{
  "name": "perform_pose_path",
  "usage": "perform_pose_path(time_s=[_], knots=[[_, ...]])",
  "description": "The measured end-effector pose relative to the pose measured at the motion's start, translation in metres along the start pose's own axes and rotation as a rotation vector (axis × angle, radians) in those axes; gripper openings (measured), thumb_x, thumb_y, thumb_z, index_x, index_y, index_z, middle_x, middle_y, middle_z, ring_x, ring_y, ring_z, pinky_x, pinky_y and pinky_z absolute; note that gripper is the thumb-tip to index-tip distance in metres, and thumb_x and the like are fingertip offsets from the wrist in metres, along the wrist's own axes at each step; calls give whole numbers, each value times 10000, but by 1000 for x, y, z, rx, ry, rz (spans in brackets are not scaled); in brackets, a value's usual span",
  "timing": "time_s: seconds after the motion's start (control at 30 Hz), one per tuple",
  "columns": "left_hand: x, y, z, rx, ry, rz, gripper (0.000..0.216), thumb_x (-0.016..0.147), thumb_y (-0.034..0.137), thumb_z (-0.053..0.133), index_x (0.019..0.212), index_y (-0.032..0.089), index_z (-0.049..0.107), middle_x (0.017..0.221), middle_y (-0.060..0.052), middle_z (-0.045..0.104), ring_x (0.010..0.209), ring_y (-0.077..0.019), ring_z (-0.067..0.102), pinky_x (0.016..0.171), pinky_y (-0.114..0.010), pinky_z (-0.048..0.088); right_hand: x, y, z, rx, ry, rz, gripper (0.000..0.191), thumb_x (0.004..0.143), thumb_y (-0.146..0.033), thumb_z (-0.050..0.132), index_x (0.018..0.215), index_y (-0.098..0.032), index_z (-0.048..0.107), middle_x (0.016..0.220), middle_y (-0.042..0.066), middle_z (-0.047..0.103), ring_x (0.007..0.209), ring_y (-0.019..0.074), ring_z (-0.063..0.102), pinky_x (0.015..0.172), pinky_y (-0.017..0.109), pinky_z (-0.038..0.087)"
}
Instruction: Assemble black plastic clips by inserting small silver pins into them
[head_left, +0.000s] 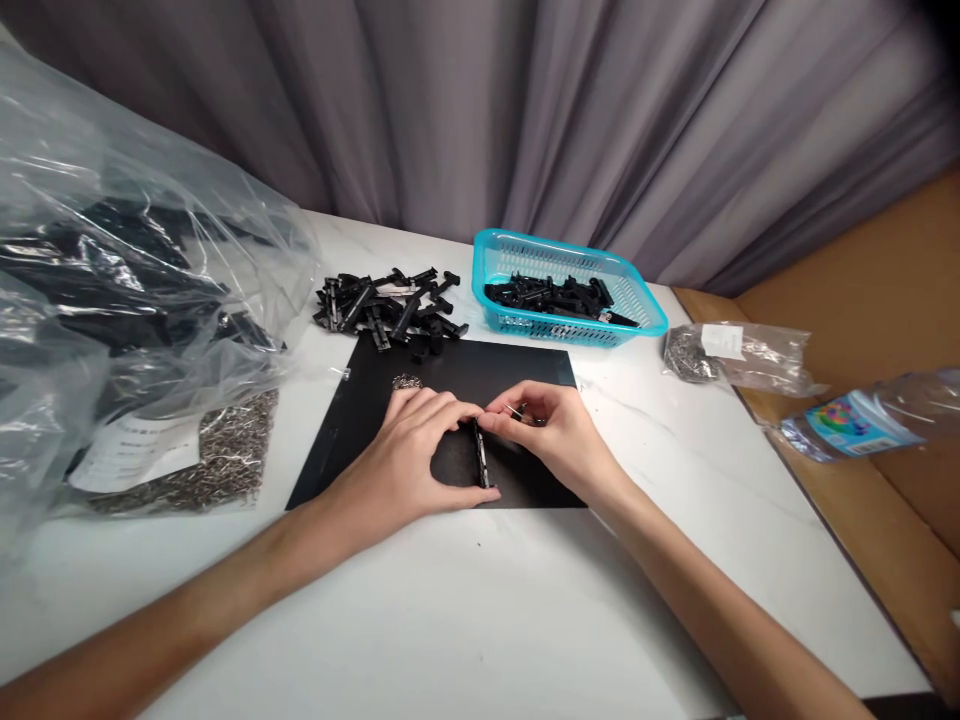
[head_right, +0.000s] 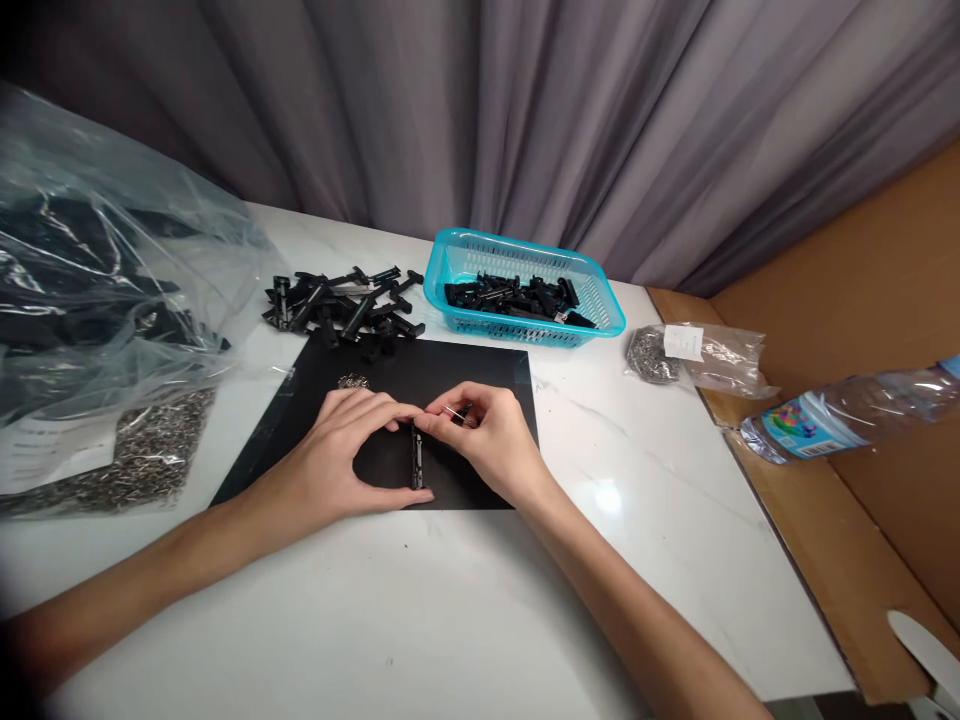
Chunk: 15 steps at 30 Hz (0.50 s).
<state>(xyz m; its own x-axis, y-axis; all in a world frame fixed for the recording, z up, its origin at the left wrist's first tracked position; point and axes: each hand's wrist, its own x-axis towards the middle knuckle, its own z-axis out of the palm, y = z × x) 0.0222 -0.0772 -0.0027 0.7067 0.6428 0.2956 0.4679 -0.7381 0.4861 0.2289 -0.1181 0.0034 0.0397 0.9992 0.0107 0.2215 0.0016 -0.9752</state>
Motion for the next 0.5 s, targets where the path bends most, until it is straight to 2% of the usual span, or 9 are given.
perform_pose_path(time_s=[0.17, 0.3, 0.4, 0.5], knots=[[4, 0, 0, -54, -30, -22, 522, 719, 506, 873, 1107, 232, 656, 968, -13, 604, 996, -263, 517, 928, -414, 397, 6, -3, -3, 4, -63, 70, 448, 699, -578, 868, 811, -176, 704, 807, 20, 682, 621, 123, 502, 582, 280, 379], [3, 0, -1, -18, -9, 14, 524, 699, 537, 874, 1046, 216, 649, 963, -23, 611, 1023, -277, 503, 971, -437, 399, 7, -4, -1, -36, -60, 55, 466, 702, -588, 869, 831, -178, 688, 794, 7, 666, 625, 123, 502, 580, 280, 373], [2, -1, 0, 12, 12, 23, 554, 677, 551, 882, 1047, 214, 645, 972, -30, 618, 1045, -287, 503, 1010, -456, 394, 2, -4, -1, -108, -41, 4, 439, 770, -586, 829, 882, -177, 714, 751, -8, 640, 611, 124, 483, 560, 280, 349], [1, -1, 0, 26, 23, 11, 606, 672, 569, 880, 1110, 218, 652, 1002, -37, 633, 1062, -295, 512, 1026, -468, 392, -4, -7, -6, -232, 9, -82, 391, 941, -561, 667, 888, -187, 769, 780, 18, 646, 659, 147, 528, 610, 298, 394]])
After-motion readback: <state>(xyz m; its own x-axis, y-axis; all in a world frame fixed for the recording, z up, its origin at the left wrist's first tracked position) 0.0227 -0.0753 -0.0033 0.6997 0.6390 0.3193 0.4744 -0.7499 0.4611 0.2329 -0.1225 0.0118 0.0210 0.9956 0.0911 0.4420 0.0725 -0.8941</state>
